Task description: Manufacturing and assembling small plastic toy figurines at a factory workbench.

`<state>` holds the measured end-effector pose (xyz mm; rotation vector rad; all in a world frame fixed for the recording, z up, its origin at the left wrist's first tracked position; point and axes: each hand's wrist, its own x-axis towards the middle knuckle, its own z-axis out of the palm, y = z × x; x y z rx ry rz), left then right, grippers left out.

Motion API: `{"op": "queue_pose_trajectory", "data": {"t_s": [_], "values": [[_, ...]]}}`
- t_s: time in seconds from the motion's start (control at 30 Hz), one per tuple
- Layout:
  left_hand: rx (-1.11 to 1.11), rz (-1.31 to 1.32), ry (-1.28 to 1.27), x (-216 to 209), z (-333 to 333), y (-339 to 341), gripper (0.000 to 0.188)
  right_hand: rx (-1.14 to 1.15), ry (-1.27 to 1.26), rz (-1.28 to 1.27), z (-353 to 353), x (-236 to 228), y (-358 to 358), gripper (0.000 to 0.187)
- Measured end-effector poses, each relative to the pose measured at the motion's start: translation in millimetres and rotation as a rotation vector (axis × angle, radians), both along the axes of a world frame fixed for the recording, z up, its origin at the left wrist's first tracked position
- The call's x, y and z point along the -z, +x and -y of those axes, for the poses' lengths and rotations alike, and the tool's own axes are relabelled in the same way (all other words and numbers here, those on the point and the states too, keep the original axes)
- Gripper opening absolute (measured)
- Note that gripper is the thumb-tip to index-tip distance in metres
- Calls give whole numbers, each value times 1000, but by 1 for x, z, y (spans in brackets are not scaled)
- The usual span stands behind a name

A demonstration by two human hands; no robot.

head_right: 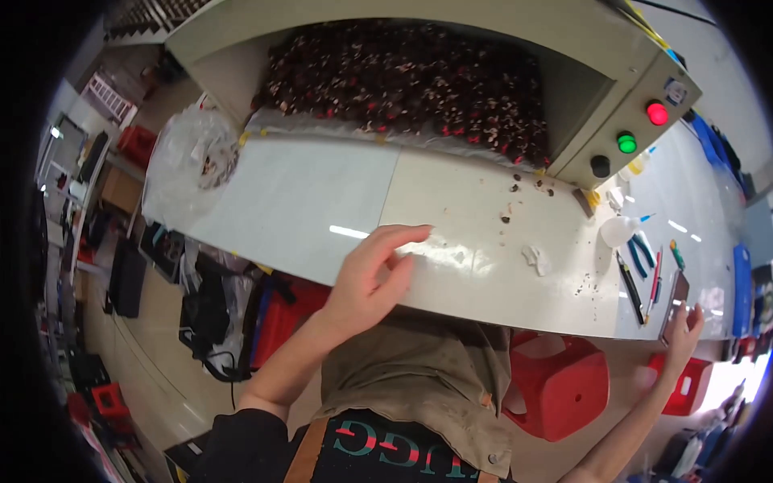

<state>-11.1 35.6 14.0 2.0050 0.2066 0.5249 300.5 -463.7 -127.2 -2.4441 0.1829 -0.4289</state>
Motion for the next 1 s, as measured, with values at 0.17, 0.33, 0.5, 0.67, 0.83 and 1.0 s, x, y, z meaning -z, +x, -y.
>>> {"op": "queue_pose_trajectory", "data": {"t_s": [0.17, 0.33, 0.5, 0.67, 0.83, 1.0], "values": [[-57, 93, 351, -26, -17, 43, 35, -630, 259, 59, -123, -133, -121, 23], [-85, 155, 558, -34, -102, 118, 35, -1059, 168, 28, -263, -140, -182, 11], [-290, 63, 873, -18, -152, 214, 37, -1145, 171, 143, -308, -120, -192, 11], [-471, 97, 948, -21, -175, 281, 46, -1054, 244, 145, -298, -119, -184, 11], [-657, 82, 1050, -14, -178, 290, 40, -1091, 239, 164, -297, -123, -180, 10], [-582, 84, 1187, -11, -189, 277, 36, -1119, 210, 208, -302, -120, -178, 10]]}}
